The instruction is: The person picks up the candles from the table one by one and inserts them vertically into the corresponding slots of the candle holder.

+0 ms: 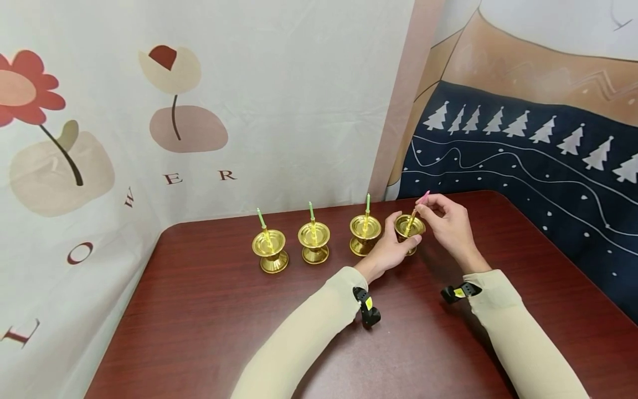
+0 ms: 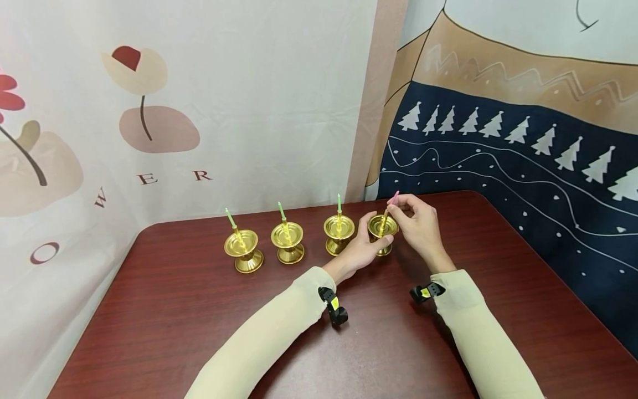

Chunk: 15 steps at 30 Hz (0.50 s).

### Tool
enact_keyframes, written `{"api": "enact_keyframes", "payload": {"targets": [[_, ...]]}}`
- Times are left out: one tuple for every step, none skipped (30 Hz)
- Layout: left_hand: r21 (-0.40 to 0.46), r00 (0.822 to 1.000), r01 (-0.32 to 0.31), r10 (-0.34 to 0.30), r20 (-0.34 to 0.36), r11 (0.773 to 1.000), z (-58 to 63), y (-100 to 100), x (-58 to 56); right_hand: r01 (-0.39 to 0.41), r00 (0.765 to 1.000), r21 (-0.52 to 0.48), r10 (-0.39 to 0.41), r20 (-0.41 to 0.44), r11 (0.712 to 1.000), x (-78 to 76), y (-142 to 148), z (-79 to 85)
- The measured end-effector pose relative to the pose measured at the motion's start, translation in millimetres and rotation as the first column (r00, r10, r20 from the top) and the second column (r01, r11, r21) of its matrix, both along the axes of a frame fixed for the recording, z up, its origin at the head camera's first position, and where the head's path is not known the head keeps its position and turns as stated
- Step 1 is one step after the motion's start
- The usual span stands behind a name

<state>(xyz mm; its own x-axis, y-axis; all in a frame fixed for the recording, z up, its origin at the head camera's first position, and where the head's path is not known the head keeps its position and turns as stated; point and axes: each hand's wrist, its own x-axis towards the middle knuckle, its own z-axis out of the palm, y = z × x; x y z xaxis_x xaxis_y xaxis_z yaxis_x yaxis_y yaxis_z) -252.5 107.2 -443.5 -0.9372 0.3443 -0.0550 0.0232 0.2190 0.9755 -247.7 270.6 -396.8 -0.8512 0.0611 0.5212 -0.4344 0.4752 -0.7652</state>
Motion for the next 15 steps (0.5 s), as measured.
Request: {"api": "enact_keyframes", "payload": {"targets": [[-0.001, 1.000, 0.002, -0.002, 0.001, 1.000, 0.4, -0.1, 0.2, -0.003, 1.000, 0.003, 0.003, 0.001, 1.000, -0.4, 0.3, -0.4], [-0.002, 1.000, 0.003, -0.003, 0.002, 1.000, 0.5, -0.3, 0.3, -0.004, 1.000, 0.006, 0.004, 0.001, 1.000, -0.8, 0.7, -1.0], [-0.002, 1.000, 0.004, -0.004, 0.003, 1.000, 0.6, -0.4, 0.3, -0.006, 1.000, 0.008, 0.006, 0.002, 1.000, -0.7, 0.8, -0.8], [-0.003, 1.000, 0.007, -0.007, 0.005, 1.000, 0.8, -0.4, 0.4, -0.007, 1.000, 0.012, 0.007, 0.002, 1.000, -0.8, 1.1, -0.7], [-0.002, 1.000, 0.008, -0.008, 0.006, 1.000, 0.9, -0.5, 0.5, -0.007, 1.000, 0.015, 0.007, 0.003, 1.000, -0.8, 1.3, -0.5], [-0.001, 1.000, 0.010, -0.010, 0.007, 1.000, 1.2, -0.6, 0.6, -0.007, 1.000, 0.020, 0.007, 0.002, 1.000, -0.7, 1.5, -0.2], [-0.001, 1.000, 0.011, -0.011, 0.007, 1.000, 1.6, -0.7, 0.8, -0.006, 1.000, 0.026, 0.006, 0.000, 1.000, -1.0, 1.9, -0.2], [-0.003, 1.000, 0.010, -0.010, 0.007, 1.000, 1.6, -0.8, 0.9, -0.005, 1.000, 0.028, 0.005, 0.000, 1.000, -0.9, 1.7, 0.2], [-0.004, 1.000, 0.011, -0.011, 0.007, 1.000, 1.9, -0.8, 1.0, -0.005, 1.000, 0.031, 0.005, -0.001, 0.999, -1.0, 1.7, 0.6], [-0.006, 1.000, 0.011, -0.011, 0.007, 1.000, 2.1, -0.8, 1.1, -0.002, 1.000, 0.034, 0.002, -0.001, 0.999, -1.5, 2.0, 0.3], [-0.009, 1.000, 0.010, -0.010, 0.007, 1.000, 2.2, -0.8, 1.3, 0.002, 1.000, 0.038, -0.002, -0.002, 0.999, -1.9, 2.2, -0.2], [-0.010, 1.000, 0.010, -0.010, 0.008, 1.000, 2.3, -0.8, 1.3, 0.004, 1.000, 0.038, -0.003, -0.002, 0.999, -2.3, 2.2, -0.5], [-0.011, 1.000, 0.009, -0.009, 0.008, 1.000, 2.2, -0.8, 1.3, 0.006, 1.000, 0.038, -0.005, -0.002, 0.999, -2.5, 2.1, -0.7], [-0.012, 1.000, 0.009, -0.009, 0.009, 1.000, 2.0, -0.7, 1.2, 0.008, 1.000, 0.038, -0.008, -0.001, 0.999, -2.7, 1.9, -1.0], [-0.013, 1.000, 0.010, -0.009, 0.011, 1.000, 1.9, -0.7, 1.2, 0.009, 1.000, 0.039, -0.009, 0.000, 0.999, -2.9, 2.1, -1.4]]}}
